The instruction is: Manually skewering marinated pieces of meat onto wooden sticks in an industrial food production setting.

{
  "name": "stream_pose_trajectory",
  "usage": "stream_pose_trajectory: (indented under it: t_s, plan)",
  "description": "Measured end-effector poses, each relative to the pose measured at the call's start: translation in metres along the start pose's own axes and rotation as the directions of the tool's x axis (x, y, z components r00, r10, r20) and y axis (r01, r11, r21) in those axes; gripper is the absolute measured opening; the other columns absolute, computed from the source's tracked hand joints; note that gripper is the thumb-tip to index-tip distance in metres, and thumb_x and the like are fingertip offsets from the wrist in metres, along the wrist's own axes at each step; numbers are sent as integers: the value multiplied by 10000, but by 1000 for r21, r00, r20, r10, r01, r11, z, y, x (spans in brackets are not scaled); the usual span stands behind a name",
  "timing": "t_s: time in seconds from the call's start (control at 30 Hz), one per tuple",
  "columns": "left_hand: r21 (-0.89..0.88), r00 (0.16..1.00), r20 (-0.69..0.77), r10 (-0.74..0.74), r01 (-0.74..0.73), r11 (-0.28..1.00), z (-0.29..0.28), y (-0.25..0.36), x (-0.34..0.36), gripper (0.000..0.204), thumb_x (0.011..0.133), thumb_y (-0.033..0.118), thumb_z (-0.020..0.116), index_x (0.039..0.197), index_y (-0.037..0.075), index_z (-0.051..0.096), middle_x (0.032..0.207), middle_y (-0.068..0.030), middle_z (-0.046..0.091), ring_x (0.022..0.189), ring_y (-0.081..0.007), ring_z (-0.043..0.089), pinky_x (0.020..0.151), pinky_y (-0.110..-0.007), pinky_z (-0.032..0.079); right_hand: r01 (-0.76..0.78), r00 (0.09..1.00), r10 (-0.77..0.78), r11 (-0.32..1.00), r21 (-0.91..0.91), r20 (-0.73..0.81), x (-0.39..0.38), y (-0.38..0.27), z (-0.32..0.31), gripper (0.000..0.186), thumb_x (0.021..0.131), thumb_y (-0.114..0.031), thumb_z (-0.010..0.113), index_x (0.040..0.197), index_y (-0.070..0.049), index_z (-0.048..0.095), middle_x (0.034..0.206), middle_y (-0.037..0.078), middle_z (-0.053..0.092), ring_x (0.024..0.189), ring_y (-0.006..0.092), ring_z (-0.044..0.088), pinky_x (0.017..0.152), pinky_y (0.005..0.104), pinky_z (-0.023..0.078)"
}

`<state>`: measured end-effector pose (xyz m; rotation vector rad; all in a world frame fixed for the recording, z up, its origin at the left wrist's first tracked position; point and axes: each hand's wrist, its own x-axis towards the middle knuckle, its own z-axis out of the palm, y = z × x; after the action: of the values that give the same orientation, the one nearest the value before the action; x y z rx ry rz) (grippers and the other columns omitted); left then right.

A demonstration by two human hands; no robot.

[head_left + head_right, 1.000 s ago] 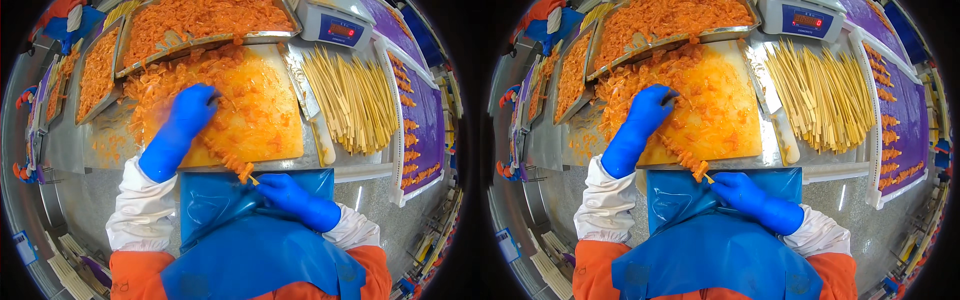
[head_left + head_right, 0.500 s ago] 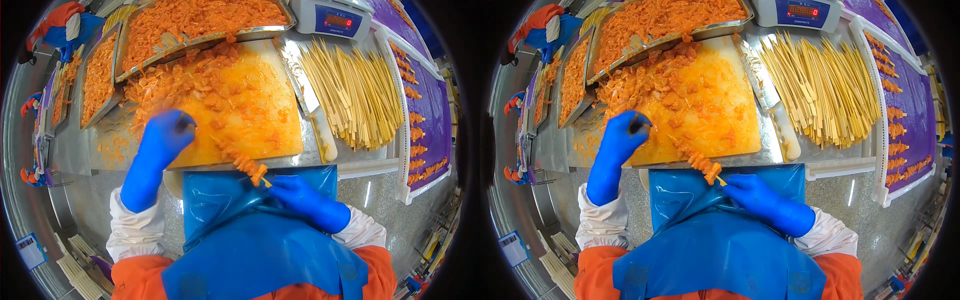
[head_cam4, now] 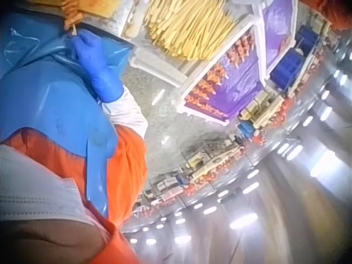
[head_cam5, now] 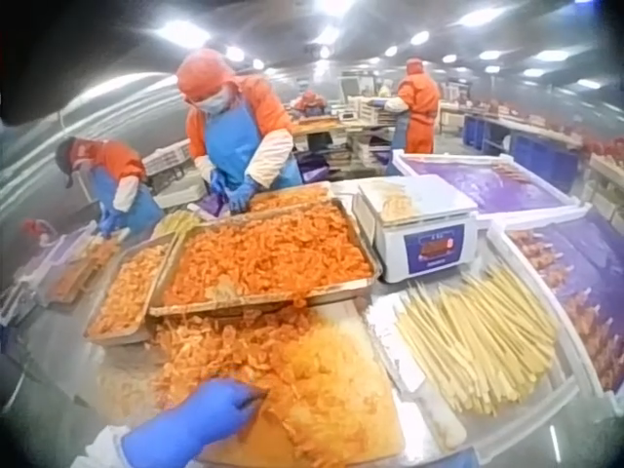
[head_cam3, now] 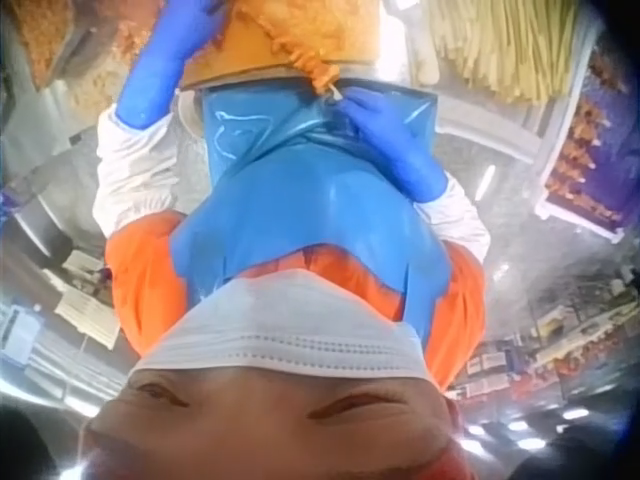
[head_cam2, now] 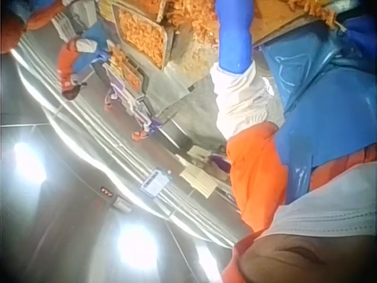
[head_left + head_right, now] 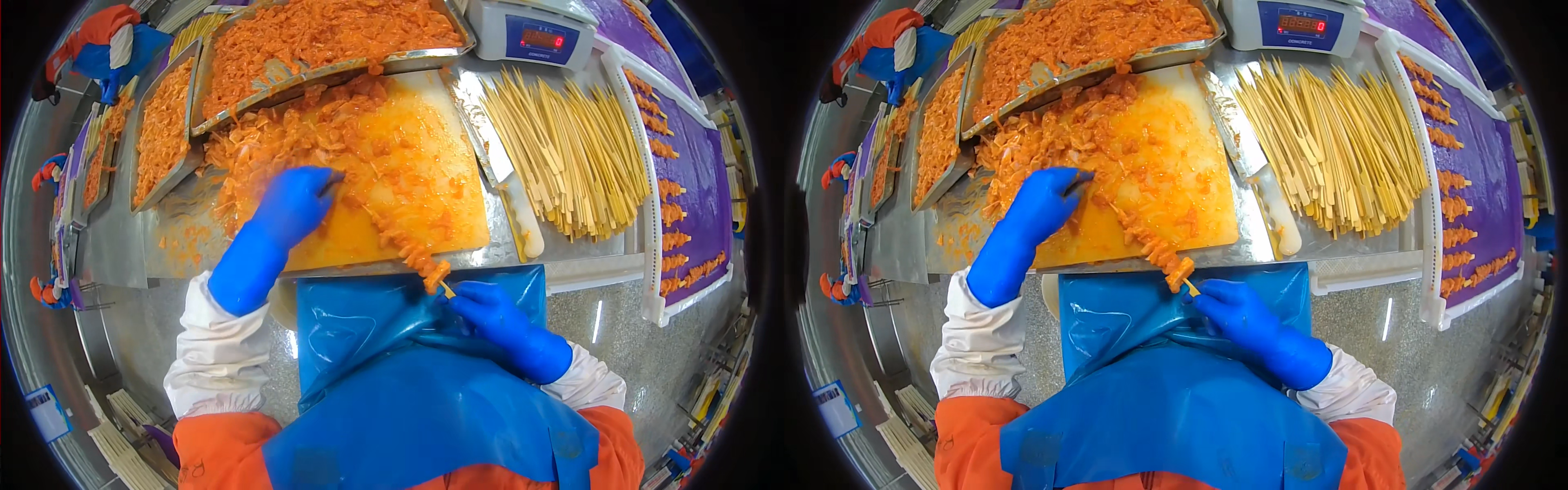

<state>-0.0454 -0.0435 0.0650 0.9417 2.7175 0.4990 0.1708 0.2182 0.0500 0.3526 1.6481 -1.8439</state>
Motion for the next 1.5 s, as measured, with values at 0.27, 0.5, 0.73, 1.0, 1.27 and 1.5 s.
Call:
stream_pose_trajectory:
  t_s: [0.27, 0.5, 0.73, 1.0, 1.27, 1.5]
  plan:
    - [-167, 880, -378, -288, 241, 956, -49, -61, -75, 220, 862, 63, 601, 1070, 41, 669, 913, -106, 660, 823, -159, 622, 740, -275, 486, 155, 981, -137, 980, -123, 139, 7, -10, 12, 273, 945, -239, 528, 1044, -16, 648, 630, 50, 564, 551, 92, 520, 520, 268, 422]
    - [-343, 856, -314, -411, 302, 890, -30, -84, -87, 216, 861, 92, 610, 1059, 30, 672, 914, -113, 655, 803, -158, 623, 724, -276, 490, 126, 987, -95, 960, -250, 129, 56, -27, 43, 267, 929, -263, 539, 982, -20, 636, 638, 65, 575, 551, 122, 541, 518, 300, 435]
    - [78, 947, -273, -171, 199, 977, 3, -48, -71, 124, 816, 71, 641, 933, 38, 667, 903, -108, 617, 825, -208, 619, 721, -295, 488, -8, 1000, 7, 999, -53, -20, 35, -47, 15, 257, 924, -251, 554, 1001, -23, 646, 598, 35, 540, 501, 101, 497, 486, 233, 391]
    - [-169, 904, -421, -73, 1, 986, -6, -37, -25, 166, 791, 37, 623, 950, 60, 665, 901, -107, 612, 851, -292, 609, 745, -358, 504, 55, 998, -52, 991, -125, 30, 41, -33, 32, 252, 931, -223, 537, 1030, -19, 648, 619, 50, 538, 550, 106, 524, 513, 246, 411]
    - [201, 983, -73, 170, -153, 968, -9, -38, 39, 88, 778, 139, 619, 834, 78, 650, 931, -136, 640, 830, -353, 603, 693, -403, 497, 5, 1000, -5, 1000, 21, 4, 26, -24, 17, 249, 912, -225, 555, 1037, -30, 646, 618, 46, 548, 511, 105, 496, 503, 242, 395]
    - [-350, 996, 39, -86, 94, 932, -14, 0, -5, 146, 804, 144, 643, 910, 49, 672, 770, -112, 658, 704, -210, 640, 660, -338, 504, 50, 996, -55, 996, 79, 73, 12, -14, 6, 246, 915, -198, 542, 1039, -5, 630, 648, 49, 549, 541, 105, 497, 520, 253, 403]
